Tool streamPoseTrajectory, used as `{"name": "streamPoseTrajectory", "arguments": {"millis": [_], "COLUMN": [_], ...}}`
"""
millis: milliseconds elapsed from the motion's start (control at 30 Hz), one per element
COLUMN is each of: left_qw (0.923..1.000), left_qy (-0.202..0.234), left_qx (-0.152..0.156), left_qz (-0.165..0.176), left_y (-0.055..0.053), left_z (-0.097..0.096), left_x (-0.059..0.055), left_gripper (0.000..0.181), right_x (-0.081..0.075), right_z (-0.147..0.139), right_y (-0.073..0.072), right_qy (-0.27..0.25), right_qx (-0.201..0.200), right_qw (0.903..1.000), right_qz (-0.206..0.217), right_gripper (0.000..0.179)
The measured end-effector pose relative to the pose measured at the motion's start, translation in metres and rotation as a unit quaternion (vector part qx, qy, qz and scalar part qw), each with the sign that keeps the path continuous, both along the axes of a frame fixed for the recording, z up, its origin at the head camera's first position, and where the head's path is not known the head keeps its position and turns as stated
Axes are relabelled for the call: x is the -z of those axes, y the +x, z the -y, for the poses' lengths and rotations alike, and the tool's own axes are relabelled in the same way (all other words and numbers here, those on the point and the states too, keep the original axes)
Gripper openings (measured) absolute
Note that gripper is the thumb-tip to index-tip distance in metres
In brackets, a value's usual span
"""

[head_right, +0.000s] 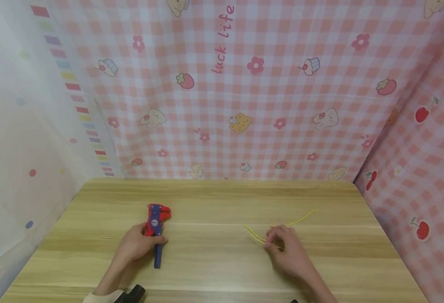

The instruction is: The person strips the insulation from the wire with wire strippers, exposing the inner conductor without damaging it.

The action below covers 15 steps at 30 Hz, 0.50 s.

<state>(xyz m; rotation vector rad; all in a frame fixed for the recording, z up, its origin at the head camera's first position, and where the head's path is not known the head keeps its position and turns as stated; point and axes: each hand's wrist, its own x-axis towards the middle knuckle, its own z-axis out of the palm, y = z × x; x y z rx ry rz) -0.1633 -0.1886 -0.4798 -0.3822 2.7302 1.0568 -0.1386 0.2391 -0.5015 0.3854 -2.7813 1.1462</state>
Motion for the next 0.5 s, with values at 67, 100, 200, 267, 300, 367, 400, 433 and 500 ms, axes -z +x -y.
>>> {"name": "streamPoseTrajectory", "arguments": {"millis": [67,100,200,267,300,367,400,433,500], "left_qw": [1.0,0.9999,0.9997,0.9993,0.9989,0.998,0.9974,0.9965,0.9937], "left_qy": [0.004,0.009,0.021,0.034,0.041,0.057,0.064,0.076,0.104], "left_qx": [-0.002,-0.004,-0.005,-0.01,-0.012,-0.015,-0.017,-0.018,-0.02], "left_qz": [-0.006,-0.007,-0.012,-0.015,-0.018,-0.023,-0.027,-0.03,-0.035], "left_y": [0.0004,0.0007,0.0011,0.0012,0.0013,0.0017,0.002,0.0022,0.0033], "left_z": [-0.0005,-0.0007,-0.001,-0.0012,-0.0012,-0.0012,-0.001,-0.0009,-0.0006], "left_x": [0.0007,0.0009,0.0021,0.003,0.0033,0.0043,0.0048,0.0053,0.0065], "left_gripper": [0.08,0.082,0.082,0.081,0.08,0.079,0.079,0.077,0.073], "right_x": [-0.0021,-0.0034,-0.0064,-0.0072,-0.0073,-0.007,-0.0067,-0.0062,-0.0052], "right_z": [-0.0014,-0.0018,-0.0026,-0.0028,-0.0028,-0.0027,-0.0028,-0.0028,-0.0028], "right_y": [-0.0003,-0.0006,-0.0016,-0.0019,-0.002,-0.0023,-0.0023,-0.0024,-0.0026], "right_qy": [-0.031,-0.044,-0.064,-0.063,-0.06,-0.057,-0.058,-0.061,-0.064], "right_qx": [-0.003,-0.004,-0.004,0.003,0.007,0.014,0.014,0.015,0.013], "right_qw": [0.9994,0.9988,0.9972,0.9969,0.9968,0.9966,0.9964,0.9961,0.9959], "right_qz": [0.013,0.021,0.039,0.048,0.052,0.058,0.061,0.062,0.062], "right_gripper": [0.016,0.017,0.015,0.012,0.011,0.009,0.009,0.008,0.008]}}
